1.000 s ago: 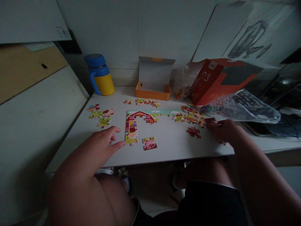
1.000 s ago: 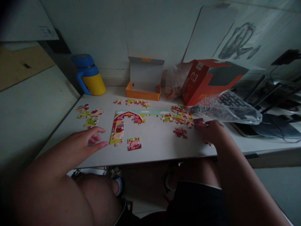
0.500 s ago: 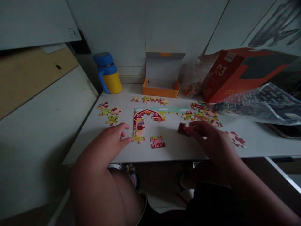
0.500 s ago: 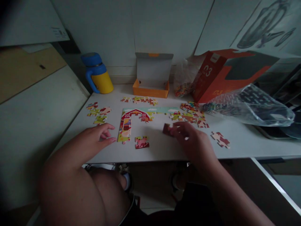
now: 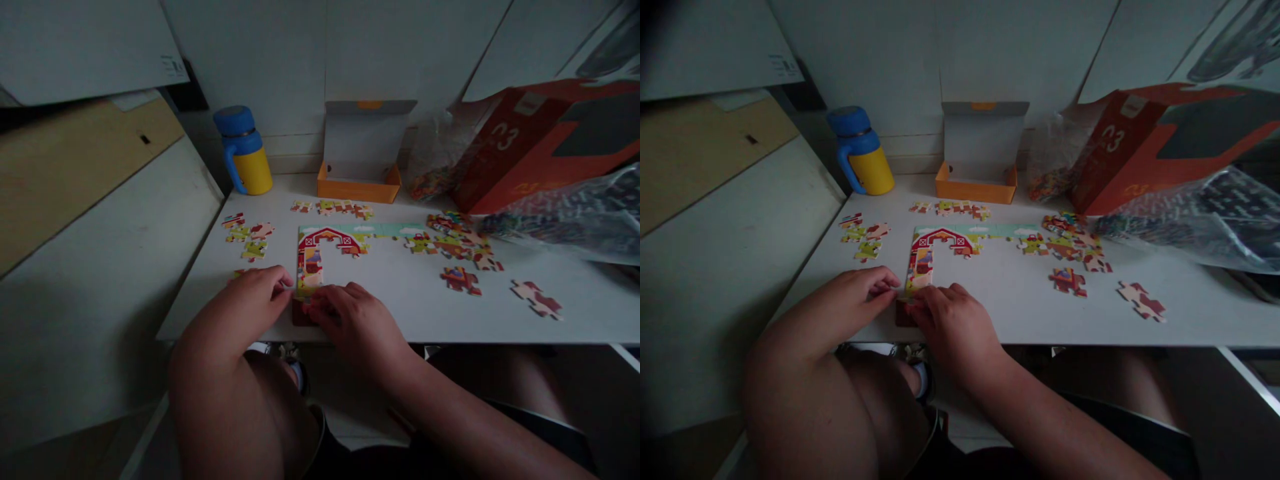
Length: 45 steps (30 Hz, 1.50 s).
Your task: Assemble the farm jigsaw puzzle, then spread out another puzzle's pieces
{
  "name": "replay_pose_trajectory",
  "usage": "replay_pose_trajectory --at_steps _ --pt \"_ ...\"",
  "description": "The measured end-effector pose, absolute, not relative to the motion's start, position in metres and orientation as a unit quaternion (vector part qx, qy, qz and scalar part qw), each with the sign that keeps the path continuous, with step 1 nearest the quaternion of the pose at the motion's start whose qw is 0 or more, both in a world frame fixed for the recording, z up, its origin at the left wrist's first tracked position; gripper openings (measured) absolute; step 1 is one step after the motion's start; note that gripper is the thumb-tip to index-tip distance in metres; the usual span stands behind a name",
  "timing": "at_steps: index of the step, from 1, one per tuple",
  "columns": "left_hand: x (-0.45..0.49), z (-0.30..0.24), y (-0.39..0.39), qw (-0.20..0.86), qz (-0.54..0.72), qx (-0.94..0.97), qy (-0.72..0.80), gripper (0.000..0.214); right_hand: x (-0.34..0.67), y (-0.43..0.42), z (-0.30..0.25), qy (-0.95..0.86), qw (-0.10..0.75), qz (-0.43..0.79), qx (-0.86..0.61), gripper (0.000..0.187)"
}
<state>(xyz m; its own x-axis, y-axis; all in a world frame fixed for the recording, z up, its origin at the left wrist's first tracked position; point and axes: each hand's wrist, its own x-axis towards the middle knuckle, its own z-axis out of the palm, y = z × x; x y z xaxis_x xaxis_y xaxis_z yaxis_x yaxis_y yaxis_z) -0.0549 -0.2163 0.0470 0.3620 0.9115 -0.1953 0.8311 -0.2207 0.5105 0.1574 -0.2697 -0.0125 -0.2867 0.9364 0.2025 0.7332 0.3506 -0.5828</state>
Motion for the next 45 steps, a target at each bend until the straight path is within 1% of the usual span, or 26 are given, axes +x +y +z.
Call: replay_pose_trajectory --at_steps 6,12,16,18,21,23,26,29,38,41,45 --pt "-0.049 0.044 -0.213 0.313 0.053 0.773 0.55 0.009 0.161 -0.268 -0.014 -0.806 0.256 0.157 -0.51 0.018" --pt "-0.042 0.033 -0.208 0.304 0.06 0.771 0.557 0.014 0.162 -0.268 -0.017 -0.833 0.239 0.082 -0.492 0.02" --pt "-0.043 0.027 -0.205 0.314 0.063 0.771 0.55 0.014 0.161 -0.268 -0.018 -0.83 0.229 0.086 -0.501 0.017" --pt "-0.043 0.026 -0.205 0.31 0.061 0.773 0.55 0.014 0.163 -0.268 -0.017 -0.828 0.229 0.099 -0.501 0.018" --pt "-0.043 0.027 -0.204 0.295 0.048 0.776 0.556 0.011 0.175 -0.267 -0.017 -0.827 0.247 0.106 -0.494 0.018" --pt "-0.042 0.029 -0.204 0.288 0.034 0.775 0.561 0.008 0.189 -0.266 -0.019 -0.826 0.259 0.083 -0.494 0.018" --pt "-0.04 0.031 -0.206 0.292 0.028 0.772 0.564 0.006 0.213 -0.264 -0.023 -0.827 0.253 0.048 -0.5 0.026" --pt "-0.038 0.033 -0.207 0.299 0.038 0.769 0.563 0.007 0.229 -0.265 -0.028 -0.832 0.244 0.062 -0.494 0.031" --pt "-0.032 0.028 -0.205 0.295 0.045 0.777 0.554 0.005 0.231 -0.266 -0.027 -0.825 0.27 0.092 -0.487 0.027" --pt "-0.034 0.033 -0.208 0.29 0.039 0.773 0.563 0.013 0.23 -0.266 -0.025 -0.826 0.269 0.094 -0.486 0.023" --pt "-0.034 0.038 -0.213 0.27 0.01 0.76 0.59 0.04 0.229 -0.266 -0.025 -0.828 0.269 0.091 -0.483 0.02"
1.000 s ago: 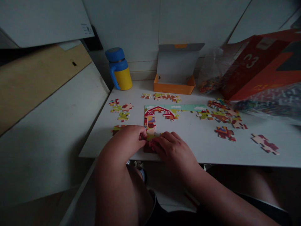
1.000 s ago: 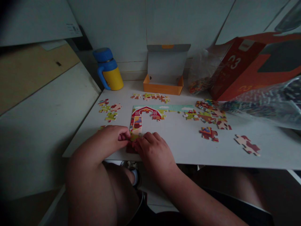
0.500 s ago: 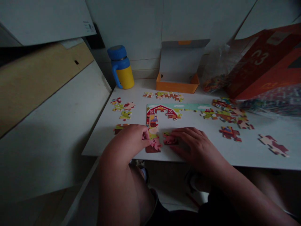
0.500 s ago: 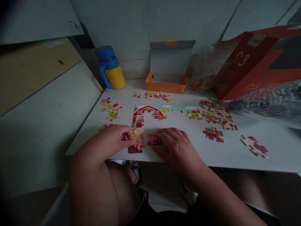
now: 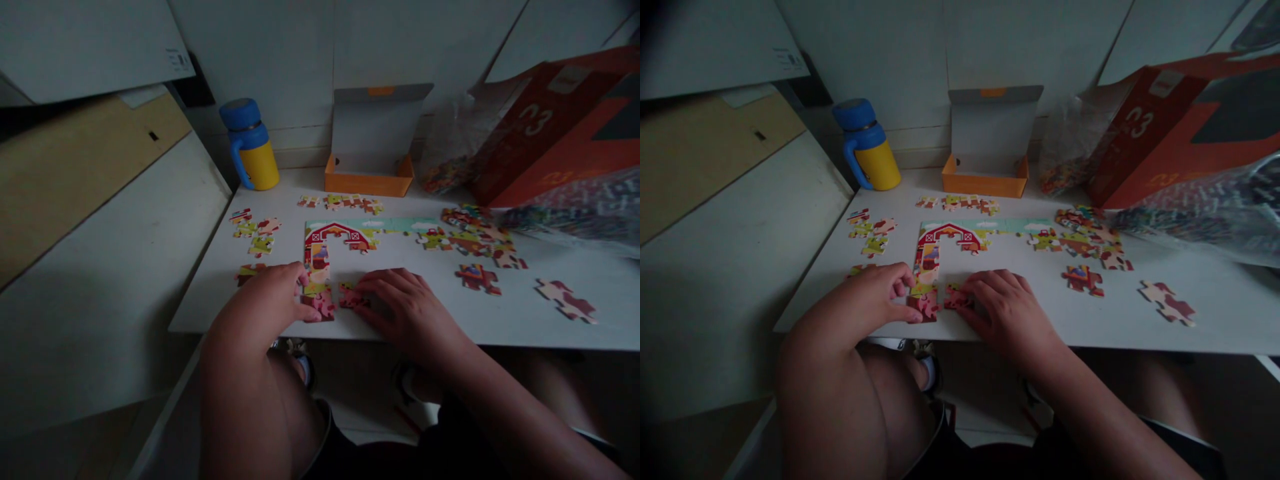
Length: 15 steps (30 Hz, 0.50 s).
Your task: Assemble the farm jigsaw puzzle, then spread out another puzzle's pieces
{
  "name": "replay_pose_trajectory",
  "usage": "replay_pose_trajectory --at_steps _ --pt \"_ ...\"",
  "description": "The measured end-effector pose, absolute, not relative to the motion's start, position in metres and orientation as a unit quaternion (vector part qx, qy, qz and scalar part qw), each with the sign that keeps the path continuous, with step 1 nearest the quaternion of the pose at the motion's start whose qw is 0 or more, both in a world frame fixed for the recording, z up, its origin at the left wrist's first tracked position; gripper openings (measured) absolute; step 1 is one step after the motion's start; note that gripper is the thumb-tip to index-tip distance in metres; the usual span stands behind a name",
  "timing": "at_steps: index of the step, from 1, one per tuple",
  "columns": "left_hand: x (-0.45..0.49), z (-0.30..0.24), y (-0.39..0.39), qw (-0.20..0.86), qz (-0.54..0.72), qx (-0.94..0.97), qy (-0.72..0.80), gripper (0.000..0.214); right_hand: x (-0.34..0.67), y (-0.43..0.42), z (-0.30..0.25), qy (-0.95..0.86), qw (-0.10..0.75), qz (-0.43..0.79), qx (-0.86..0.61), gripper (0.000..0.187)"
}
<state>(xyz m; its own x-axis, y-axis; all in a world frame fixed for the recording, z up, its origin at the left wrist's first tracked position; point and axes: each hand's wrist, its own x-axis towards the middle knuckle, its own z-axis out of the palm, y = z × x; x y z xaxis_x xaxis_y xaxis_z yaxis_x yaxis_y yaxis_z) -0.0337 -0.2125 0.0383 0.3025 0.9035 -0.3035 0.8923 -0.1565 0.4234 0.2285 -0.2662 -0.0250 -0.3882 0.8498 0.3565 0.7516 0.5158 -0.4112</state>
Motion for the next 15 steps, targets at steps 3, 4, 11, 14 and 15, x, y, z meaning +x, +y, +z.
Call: replay_pose_trajectory --at_steps 3,4,11,14,15 --pt "-0.0299 0.04 -0.2155 0.252 0.003 0.769 0.587 0.055 0.2277 -0.2669 -0.0249 -0.831 0.262 0.081 -0.484 0.02" --pt "-0.0286 0.0403 -0.2164 0.246 0.0 0.774 0.583 0.057 0.2275 -0.2672 -0.0248 -0.831 0.261 0.077 -0.485 0.02" --pt "-0.0308 0.0435 -0.2196 0.247 0.003 0.791 0.56 0.045 0.2276 -0.2686 -0.0264 -0.833 0.257 0.072 -0.485 0.02" --pt "-0.0326 0.0443 -0.2199 0.248 0.001 0.792 0.558 0.047 0.2279 -0.2684 -0.0271 -0.834 0.257 0.069 -0.483 0.02" --pt "-0.0325 0.0441 -0.2199 0.246 0.004 0.794 0.555 0.047 0.228 -0.2683 -0.027 -0.834 0.257 0.07 -0.483 0.02"
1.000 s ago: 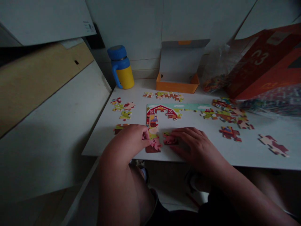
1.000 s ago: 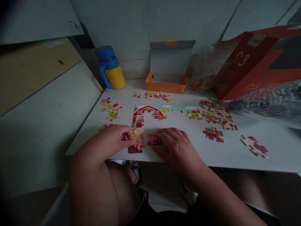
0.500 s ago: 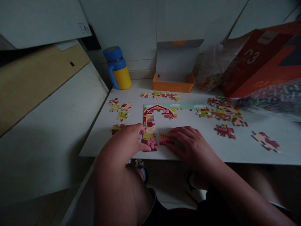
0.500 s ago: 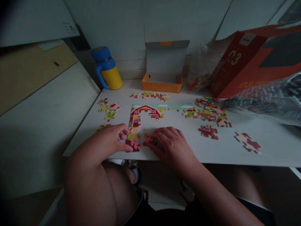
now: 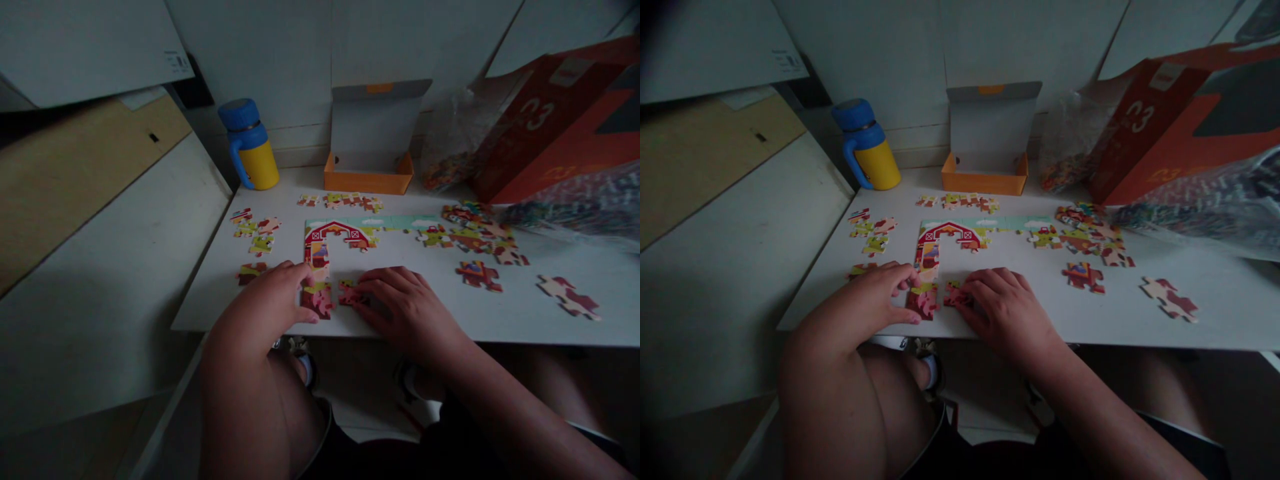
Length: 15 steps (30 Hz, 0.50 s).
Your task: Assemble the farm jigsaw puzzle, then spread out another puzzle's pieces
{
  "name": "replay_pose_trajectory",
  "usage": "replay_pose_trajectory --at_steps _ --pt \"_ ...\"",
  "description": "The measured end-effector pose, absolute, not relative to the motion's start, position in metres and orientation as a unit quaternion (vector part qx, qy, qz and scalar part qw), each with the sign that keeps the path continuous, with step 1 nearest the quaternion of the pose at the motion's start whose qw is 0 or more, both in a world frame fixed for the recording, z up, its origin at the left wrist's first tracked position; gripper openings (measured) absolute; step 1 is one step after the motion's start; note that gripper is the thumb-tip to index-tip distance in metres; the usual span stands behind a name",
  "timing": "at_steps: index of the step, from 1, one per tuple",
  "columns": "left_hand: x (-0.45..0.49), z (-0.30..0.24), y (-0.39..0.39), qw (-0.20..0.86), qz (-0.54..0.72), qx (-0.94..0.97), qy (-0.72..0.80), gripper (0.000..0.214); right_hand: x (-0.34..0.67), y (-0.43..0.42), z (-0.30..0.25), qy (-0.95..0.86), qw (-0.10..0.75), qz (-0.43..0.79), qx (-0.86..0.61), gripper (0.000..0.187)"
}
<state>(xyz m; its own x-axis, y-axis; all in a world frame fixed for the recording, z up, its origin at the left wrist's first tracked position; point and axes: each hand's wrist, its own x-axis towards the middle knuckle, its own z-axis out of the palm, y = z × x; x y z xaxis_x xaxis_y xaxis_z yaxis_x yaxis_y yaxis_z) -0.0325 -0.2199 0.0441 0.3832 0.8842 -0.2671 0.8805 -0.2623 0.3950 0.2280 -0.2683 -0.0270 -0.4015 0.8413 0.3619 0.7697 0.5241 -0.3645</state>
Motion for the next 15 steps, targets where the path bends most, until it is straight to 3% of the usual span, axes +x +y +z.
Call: replay_pose_trajectory --at_steps 7,15 --pt "-0.0275 0.04 -0.2174 0.236 0.019 0.813 0.533 0.008 0.2298 -0.2671 -0.0248 -0.832 0.266 0.093 -0.478 0.02" --pt "-0.0238 0.0408 -0.2127 0.241 0.018 0.803 0.544 0.007 0.2324 -0.2636 -0.0197 -0.825 0.276 0.145 -0.471 0.022"
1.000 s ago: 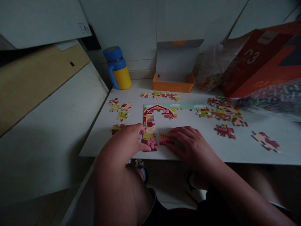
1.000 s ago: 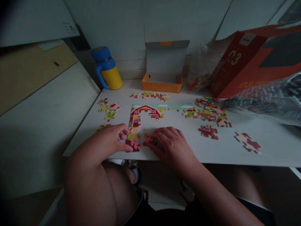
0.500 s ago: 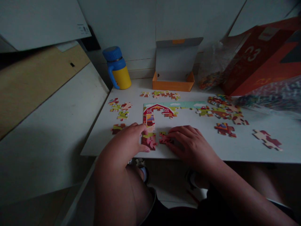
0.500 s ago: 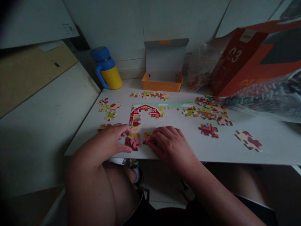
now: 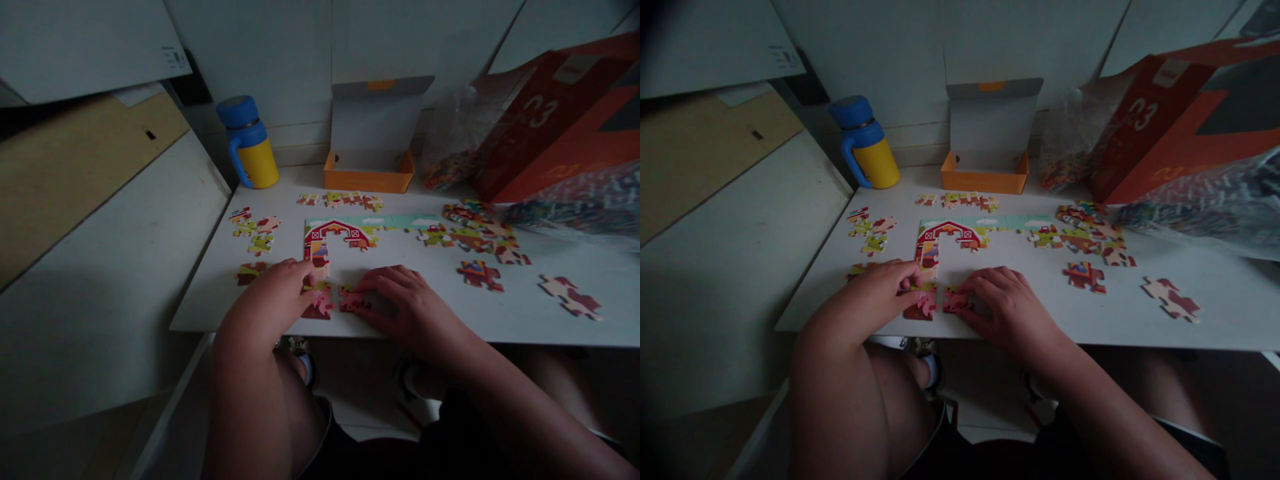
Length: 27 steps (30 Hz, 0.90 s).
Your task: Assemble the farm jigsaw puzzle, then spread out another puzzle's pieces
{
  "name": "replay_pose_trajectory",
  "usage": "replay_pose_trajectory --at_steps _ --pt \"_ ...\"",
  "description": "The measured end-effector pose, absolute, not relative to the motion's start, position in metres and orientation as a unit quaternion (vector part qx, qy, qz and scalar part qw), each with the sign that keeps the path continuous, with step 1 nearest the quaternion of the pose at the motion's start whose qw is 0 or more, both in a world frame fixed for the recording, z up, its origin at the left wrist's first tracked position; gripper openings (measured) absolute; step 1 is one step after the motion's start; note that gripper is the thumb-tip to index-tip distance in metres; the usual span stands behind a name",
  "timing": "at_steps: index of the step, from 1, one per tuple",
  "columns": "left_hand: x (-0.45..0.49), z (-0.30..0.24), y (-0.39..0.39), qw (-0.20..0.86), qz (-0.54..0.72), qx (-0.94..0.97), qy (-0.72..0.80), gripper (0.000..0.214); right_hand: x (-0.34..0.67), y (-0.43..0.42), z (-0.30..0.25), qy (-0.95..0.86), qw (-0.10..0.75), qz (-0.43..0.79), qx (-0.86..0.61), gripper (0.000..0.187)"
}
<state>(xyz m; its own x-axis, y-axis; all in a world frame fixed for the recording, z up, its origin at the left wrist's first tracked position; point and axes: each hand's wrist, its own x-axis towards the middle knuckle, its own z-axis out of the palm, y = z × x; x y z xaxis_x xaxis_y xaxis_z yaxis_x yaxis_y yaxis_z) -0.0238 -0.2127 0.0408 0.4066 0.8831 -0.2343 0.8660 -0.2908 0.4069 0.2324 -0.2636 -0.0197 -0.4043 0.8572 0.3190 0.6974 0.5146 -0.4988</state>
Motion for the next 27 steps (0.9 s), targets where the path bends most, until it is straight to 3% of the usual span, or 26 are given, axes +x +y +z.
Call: replay_pose_trajectory --at_steps 16,27 --pt "-0.034 0.038 -0.207 0.278 0.032 0.796 0.538 0.002 0.236 -0.268 -0.017 -0.838 0.303 0.188 -0.413 0.02" --pt "-0.031 0.034 -0.208 0.271 0.04 0.788 0.551 0.002 0.219 -0.266 -0.021 -0.835 0.278 0.182 -0.438 0.024"
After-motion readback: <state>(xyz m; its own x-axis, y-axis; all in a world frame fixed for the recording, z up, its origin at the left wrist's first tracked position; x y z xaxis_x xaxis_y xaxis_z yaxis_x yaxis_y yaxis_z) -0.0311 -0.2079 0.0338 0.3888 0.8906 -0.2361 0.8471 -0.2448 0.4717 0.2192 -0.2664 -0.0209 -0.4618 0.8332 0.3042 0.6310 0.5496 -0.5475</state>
